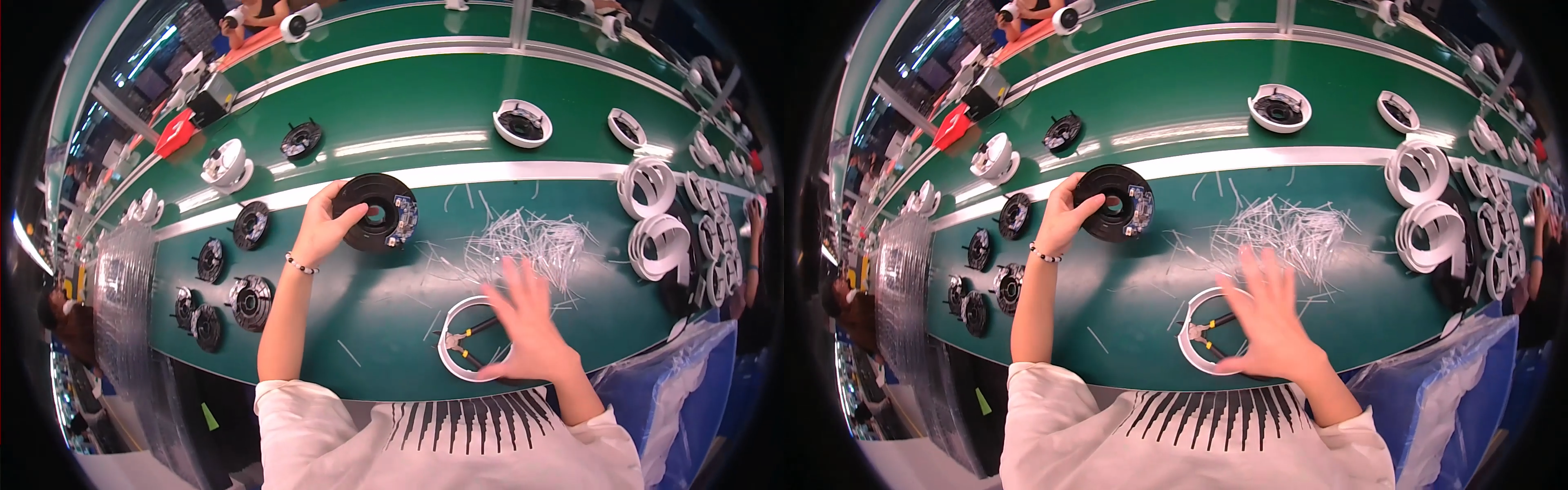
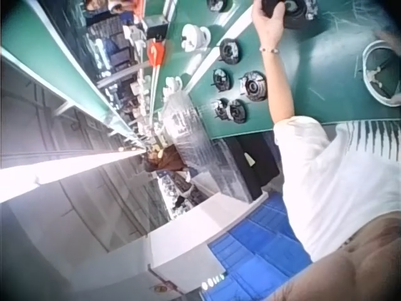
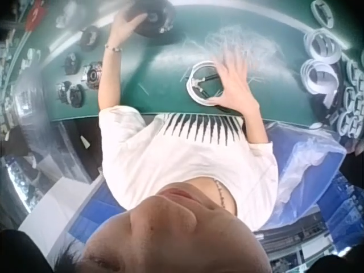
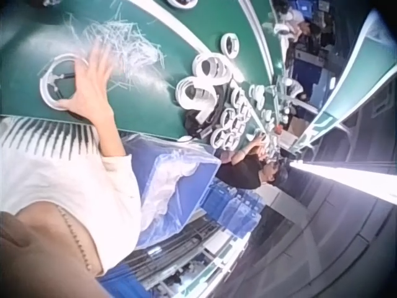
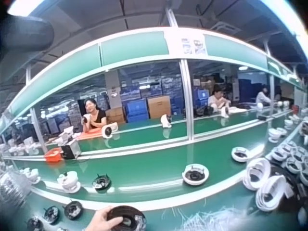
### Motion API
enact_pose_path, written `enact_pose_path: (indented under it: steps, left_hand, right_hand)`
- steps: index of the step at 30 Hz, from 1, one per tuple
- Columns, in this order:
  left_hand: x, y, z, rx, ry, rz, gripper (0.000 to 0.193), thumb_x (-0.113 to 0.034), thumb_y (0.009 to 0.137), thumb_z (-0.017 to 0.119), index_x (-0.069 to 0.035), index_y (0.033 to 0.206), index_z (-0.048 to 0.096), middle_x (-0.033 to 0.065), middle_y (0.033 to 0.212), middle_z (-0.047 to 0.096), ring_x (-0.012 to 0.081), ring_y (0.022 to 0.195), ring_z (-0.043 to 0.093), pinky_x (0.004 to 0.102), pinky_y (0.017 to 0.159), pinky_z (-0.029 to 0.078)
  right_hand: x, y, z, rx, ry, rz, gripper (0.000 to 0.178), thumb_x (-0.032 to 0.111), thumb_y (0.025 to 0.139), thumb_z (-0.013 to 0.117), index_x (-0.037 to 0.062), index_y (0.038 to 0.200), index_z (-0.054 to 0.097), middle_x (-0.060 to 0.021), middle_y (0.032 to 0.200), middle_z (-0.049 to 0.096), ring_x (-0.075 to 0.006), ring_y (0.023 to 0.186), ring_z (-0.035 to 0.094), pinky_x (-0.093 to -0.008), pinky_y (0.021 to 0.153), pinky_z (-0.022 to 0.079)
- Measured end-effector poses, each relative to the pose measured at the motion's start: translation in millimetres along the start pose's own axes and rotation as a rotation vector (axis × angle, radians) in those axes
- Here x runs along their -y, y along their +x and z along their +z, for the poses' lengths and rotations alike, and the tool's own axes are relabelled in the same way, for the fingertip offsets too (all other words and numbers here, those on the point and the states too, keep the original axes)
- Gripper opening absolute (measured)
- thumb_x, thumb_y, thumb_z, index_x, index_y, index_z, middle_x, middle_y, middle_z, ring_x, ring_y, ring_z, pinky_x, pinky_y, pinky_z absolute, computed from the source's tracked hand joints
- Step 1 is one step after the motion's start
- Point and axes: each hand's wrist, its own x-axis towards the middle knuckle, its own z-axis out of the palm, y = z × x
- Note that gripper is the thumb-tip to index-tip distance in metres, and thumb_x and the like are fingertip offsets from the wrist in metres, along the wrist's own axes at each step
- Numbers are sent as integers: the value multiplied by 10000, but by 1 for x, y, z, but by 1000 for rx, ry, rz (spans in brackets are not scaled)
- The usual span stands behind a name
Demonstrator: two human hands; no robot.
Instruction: Assembling electronic components into white plastic light fixture housings on an assembly line.
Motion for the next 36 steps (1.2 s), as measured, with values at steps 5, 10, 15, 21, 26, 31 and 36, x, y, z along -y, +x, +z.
enact_pose_path:
  steps: [5,10,15,21,26,31,36]
  left_hand:
    - [-4,10,35,59,-273,-51,278,15,769,539,44,1036,468,113,971,581,177,826,602,266,746,471]
    - [0,6,68,33,-387,-11,291,20,756,552,38,1036,475,98,982,573,148,894,562,262,792,449]
    - [4,-6,127,102,-488,-17,366,-54,799,529,-1,1139,403,89,1099,503,148,999,487,299,862,401]
    - [10,-12,121,642,-1188,-252,638,-358,767,455,-32,1285,275,153,1296,330,315,1192,325,464,1007,223]
    - [5,-6,130,284,-1093,-390,614,-530,839,284,-49,1205,394,130,1171,462,262,1058,468,398,899,393]
    - [-7,-12,134,234,-1164,-401,565,-483,868,236,-50,1177,428,121,1138,488,253,1031,488,372,882,411]
    - [-3,-14,124,468,-1246,-261,866,-728,733,211,-44,1250,337,138,1238,395,268,1110,422,405,927,370]
  right_hand:
    - [-5,5,11,250,82,-84,1032,340,446,792,60,1283,258,-205,1316,194,-407,1188,215,-504,963,210]
    - [-23,13,2,-502,509,-117,1073,302,449,808,-15,1286,217,-208,1293,262,-332,1209,265,-416,983,227]
    - [-33,57,0,-702,905,3,1146,251,504,811,-51,1301,46,-250,1306,182,-305,1227,231,-377,990,235]
    - [-25,60,0,-595,713,18,1194,219,504,816,5,1319,-29,-272,1330,146,-305,1224,257,-379,987,262]
    - [-13,62,1,-554,481,31,1124,394,489,787,-27,1300,132,-257,1279,220,-372,1171,260,-442,965,245]
    - [-2,62,1,-602,149,-19,1099,398,445,781,-20,1276,195,-260,1252,229,-439,1137,247,-507,936,228]
    - [1,65,-8,-658,164,-86,1119,483,427,759,-27,1263,219,-225,1205,266,-392,1075,308,-482,877,278]
